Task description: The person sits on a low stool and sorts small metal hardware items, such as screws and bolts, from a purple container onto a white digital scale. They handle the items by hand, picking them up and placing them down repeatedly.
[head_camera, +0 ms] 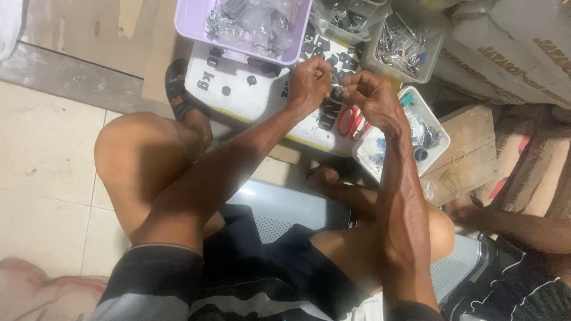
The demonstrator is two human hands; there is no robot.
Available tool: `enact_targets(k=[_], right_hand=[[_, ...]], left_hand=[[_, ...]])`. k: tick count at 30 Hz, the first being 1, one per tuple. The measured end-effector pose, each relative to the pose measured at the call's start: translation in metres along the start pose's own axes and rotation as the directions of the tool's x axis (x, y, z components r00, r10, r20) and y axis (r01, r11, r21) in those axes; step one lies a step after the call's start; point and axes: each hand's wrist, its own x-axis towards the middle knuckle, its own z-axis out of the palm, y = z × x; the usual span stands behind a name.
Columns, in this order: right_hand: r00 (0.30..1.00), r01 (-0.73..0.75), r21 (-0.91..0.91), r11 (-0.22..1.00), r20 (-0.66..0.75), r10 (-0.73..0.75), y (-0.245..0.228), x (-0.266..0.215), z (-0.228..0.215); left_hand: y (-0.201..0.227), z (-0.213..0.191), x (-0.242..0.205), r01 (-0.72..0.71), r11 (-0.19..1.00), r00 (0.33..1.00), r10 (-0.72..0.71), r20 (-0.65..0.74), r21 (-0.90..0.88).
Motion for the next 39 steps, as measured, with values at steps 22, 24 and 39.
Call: enact_targets(k=[22,24,39], right_hand=[[0.939,0.195,-0.185,0.963,-0.25,-0.238,0.027,0.045,0.016],[0.96,0.167,-0.13,0.977,-0.203,-0.191,0.015,0.039,0.011],[0.989,-0.008,-0.281,0.96,-0.146,-0.035,0.066,0.013,-0.005]], left_hand=[[-0.007,-0.005,-0.001,-0.116,0.988,0.991,0.122,-0.052,0.106],[-0.009,-0.002,0.001,-0.176,0.98,0.98,0.184,-0.077,0.096],[0.005,-0.035,-0.027,-0.551,0.529,0.828,0.247,0.504,0.646]])
